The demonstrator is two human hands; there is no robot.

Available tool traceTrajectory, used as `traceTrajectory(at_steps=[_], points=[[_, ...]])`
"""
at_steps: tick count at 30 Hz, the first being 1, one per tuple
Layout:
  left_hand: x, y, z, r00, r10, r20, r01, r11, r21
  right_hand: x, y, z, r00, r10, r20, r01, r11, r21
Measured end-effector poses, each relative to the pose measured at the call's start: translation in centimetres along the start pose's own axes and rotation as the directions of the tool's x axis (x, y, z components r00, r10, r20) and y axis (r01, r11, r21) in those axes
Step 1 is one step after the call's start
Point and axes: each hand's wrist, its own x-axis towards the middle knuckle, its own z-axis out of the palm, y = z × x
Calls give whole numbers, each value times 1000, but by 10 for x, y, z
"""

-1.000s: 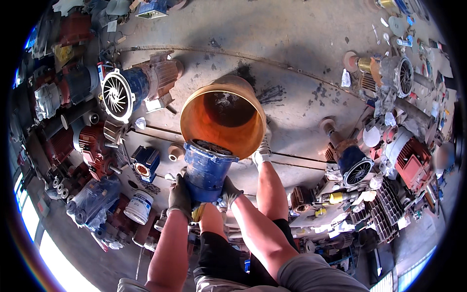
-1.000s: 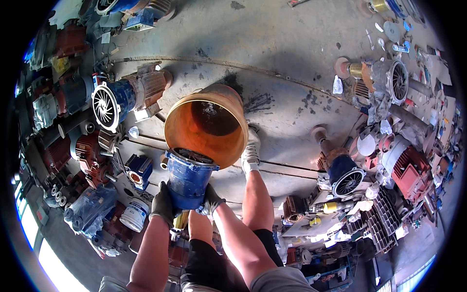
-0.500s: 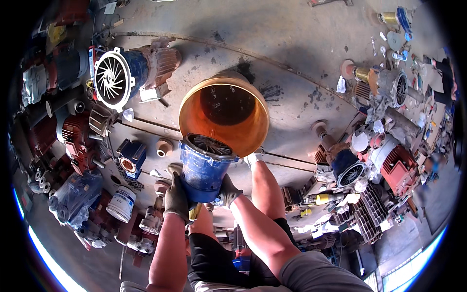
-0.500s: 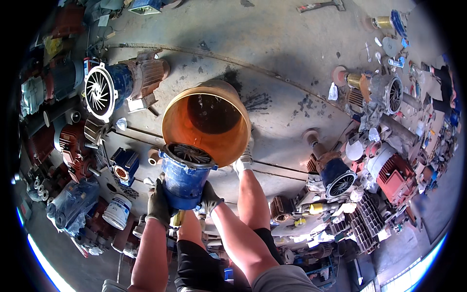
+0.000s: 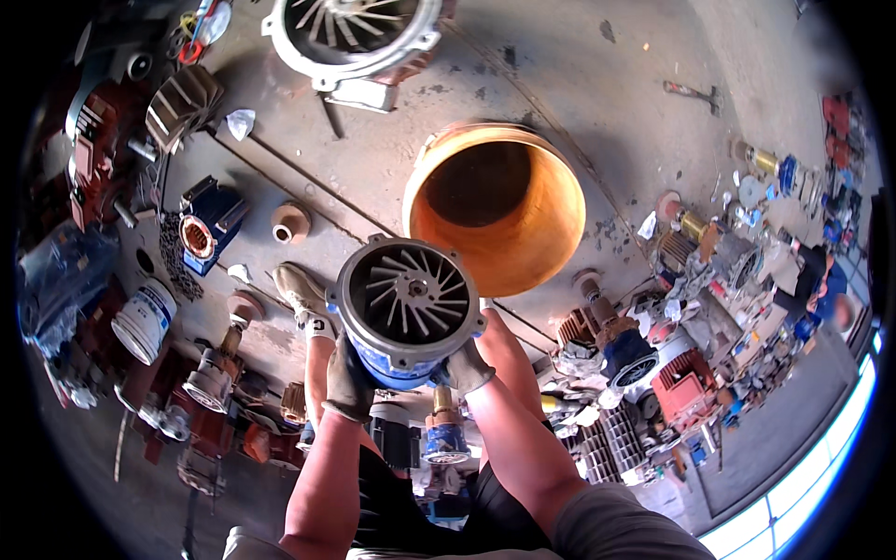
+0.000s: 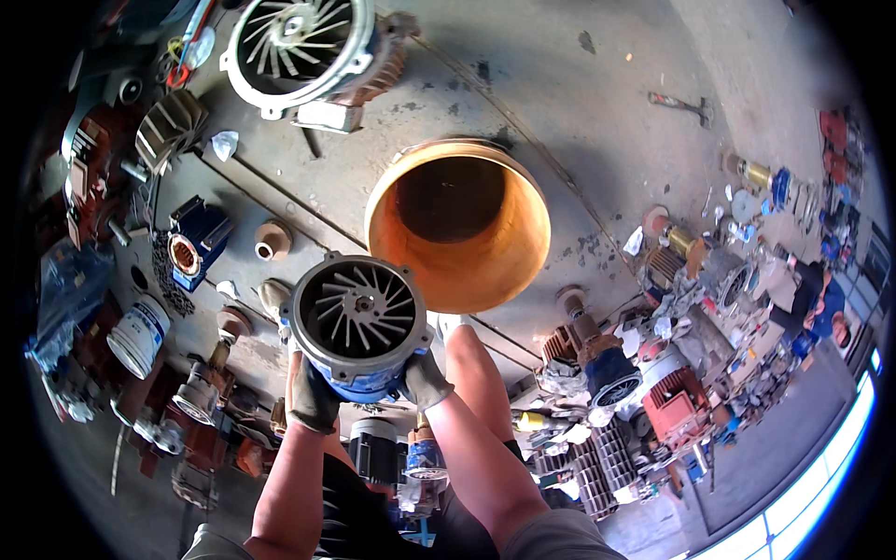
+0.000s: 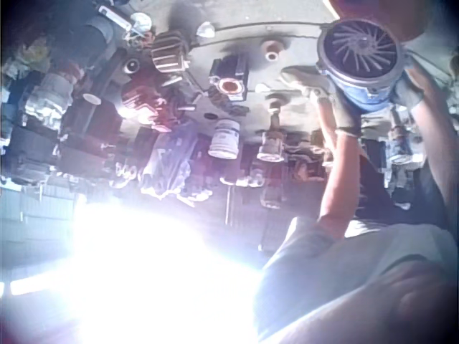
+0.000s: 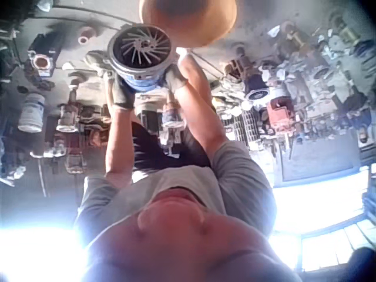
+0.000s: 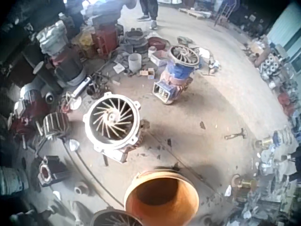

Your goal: The person assembles electric motors in a workshop. They pick up a motor housing, insert a stator, and attach a fan cover, repeating this process for multiple units.

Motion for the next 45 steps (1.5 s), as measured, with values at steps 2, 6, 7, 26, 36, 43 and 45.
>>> traceTrajectory(at_steps=[2, 6, 7, 26, 36, 43, 45], points=[[-15, -11, -1, 995, 100, -11, -98, 989, 108, 17, 18, -17, 998, -59, 28, 62, 985, -159], [-36, -75, 25, 955, -282, 96, 168, 244, -955, 62, 56, -41, 981, -121, 154, 194, 496, -846], [-34, -90, 30, 898, -375, 229, 121, -291, -949, 77, 65, -55, 967, -147, 210, 234, 172, -957], [75, -266, 125, 502, -639, 583, 448, -385, -807, 264, 104, -69, 851, 153, -502, -466, 659, -591], [96, -277, 118, 429, -706, 563, 540, -299, -787, 293, 110, -124, 888, -88, -451, -339, 538, -772], [101, -309, 146, 359, -558, 748, 692, -379, -615, 296, 98, -105, 848, -224, -481, -453, 167, -876], [100, -307, 155, 369, -500, 783, 703, -401, -587, 291, 90, -97, 831, -256, -493, -496, 60, -866]])
